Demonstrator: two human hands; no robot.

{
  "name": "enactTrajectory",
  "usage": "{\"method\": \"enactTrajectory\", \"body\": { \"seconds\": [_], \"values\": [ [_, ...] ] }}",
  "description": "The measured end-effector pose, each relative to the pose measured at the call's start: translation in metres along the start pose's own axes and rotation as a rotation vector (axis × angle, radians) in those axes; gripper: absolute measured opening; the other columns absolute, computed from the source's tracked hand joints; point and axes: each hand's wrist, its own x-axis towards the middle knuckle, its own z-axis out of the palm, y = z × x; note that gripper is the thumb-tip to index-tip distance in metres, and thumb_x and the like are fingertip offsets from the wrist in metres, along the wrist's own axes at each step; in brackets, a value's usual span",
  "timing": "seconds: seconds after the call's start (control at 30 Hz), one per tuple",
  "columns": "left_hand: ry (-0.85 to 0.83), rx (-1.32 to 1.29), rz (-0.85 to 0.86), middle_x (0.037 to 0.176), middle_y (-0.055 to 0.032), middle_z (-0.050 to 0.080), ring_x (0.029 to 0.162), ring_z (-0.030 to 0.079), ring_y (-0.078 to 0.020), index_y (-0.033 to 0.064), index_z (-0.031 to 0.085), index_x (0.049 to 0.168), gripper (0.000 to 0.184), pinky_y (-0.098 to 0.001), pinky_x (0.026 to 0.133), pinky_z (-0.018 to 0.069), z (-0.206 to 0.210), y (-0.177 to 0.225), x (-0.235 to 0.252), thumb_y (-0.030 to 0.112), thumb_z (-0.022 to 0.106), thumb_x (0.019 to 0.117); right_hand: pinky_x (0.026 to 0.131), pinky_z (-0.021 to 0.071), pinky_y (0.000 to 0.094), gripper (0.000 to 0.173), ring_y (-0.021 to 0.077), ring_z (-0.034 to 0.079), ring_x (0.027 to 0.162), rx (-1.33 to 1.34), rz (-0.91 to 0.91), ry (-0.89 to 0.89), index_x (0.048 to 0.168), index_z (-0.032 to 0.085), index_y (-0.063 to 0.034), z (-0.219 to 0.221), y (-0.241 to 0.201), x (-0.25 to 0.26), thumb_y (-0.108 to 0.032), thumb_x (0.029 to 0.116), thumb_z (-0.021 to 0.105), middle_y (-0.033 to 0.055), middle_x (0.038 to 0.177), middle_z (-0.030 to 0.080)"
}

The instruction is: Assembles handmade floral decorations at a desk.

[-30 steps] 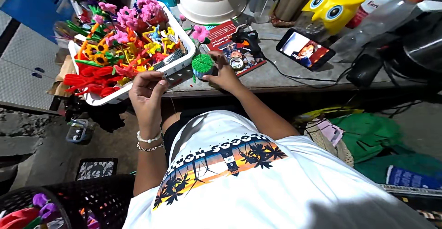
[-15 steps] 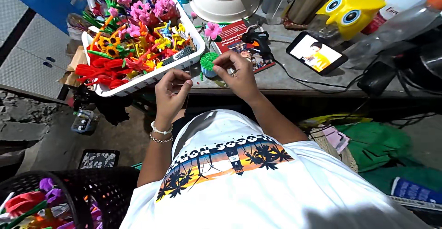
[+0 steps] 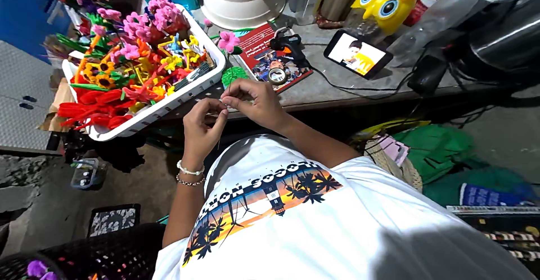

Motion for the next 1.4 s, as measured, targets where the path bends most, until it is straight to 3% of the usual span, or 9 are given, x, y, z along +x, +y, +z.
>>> {"method": "enactTrajectory", "body": {
  "seconds": [0.17, 0.47, 0.9, 1.13, 1.4],
  "values": [
    [0.0, 0.007, 0.008, 0.107, -0.0073, 0.07, 0.095, 0.071, -0.009, 0.0001, 0.065, 0.114, 0.019, -0.0257, 0.082, 0.0616, 0.001, -0.002, 0.0, 0.014, 0.064, 0.1005, 0.077, 0.063, 0.0292, 0.012, 0.0131, 0.072, 0.082, -0.016, -0.026, 0.014, 0.104, 0.069, 0.0077, 0.0, 0.002, 0.0, 0.0, 0.0954, 0.068, 0.0131, 0.094, 0.073],
    [0.025, 0.035, 0.079, 0.102, -0.0082, 0.073, 0.091, 0.072, -0.0067, -0.0034, 0.069, 0.112, 0.019, -0.0232, 0.085, 0.0604, 0.003, -0.004, 0.001, 0.009, 0.067, 0.0989, 0.078, 0.0618, 0.0276, 0.01, 0.0118, 0.072, 0.081, -0.077, -0.055, -0.003, 0.101, 0.071, 0.0064, 0.0, 0.003, -0.001, -0.002, 0.0942, 0.07, 0.0126, 0.092, 0.073],
    [0.01, 0.01, 0.08, 0.102, -0.0068, 0.073, 0.09, 0.071, -0.0058, -0.002, 0.069, 0.11, 0.015, -0.0217, 0.083, 0.0602, 0.003, -0.004, 0.001, 0.009, 0.066, 0.0991, 0.075, 0.0621, 0.0267, 0.014, 0.0114, 0.072, 0.081, -0.056, -0.059, 0.04, 0.103, 0.071, 0.0072, -0.002, 0.0, 0.002, -0.005, 0.0983, 0.066, 0.0131, 0.095, 0.072],
    [-0.102, 0.008, 0.055, 0.099, -0.0059, 0.073, 0.088, 0.071, -0.0068, 0.0003, 0.069, 0.111, 0.016, -0.0228, 0.082, 0.0605, -0.006, -0.007, 0.001, 0.012, 0.063, 0.102, 0.075, 0.064, 0.0302, 0.014, 0.0134, 0.073, 0.082, 0.047, -0.036, 0.133, 0.107, 0.068, 0.0087, -0.01, -0.003, 0.006, -0.001, 0.0982, 0.065, 0.0125, 0.096, 0.073],
    [-0.207, -0.057, -0.018, 0.087, 0.0005, 0.066, 0.072, 0.063, -0.0026, 0.0034, 0.067, 0.107, 0.019, -0.0172, 0.066, 0.0543, -0.033, -0.006, -0.001, 0.017, 0.055, 0.1057, 0.078, 0.0655, 0.0329, 0.011, 0.0155, 0.074, 0.085, 0.215, 0.023, 0.252, 0.11, 0.061, 0.0063, -0.021, -0.009, 0.011, 0.002, 0.0995, 0.061, 0.0098, 0.098, 0.072]
  ]
}}
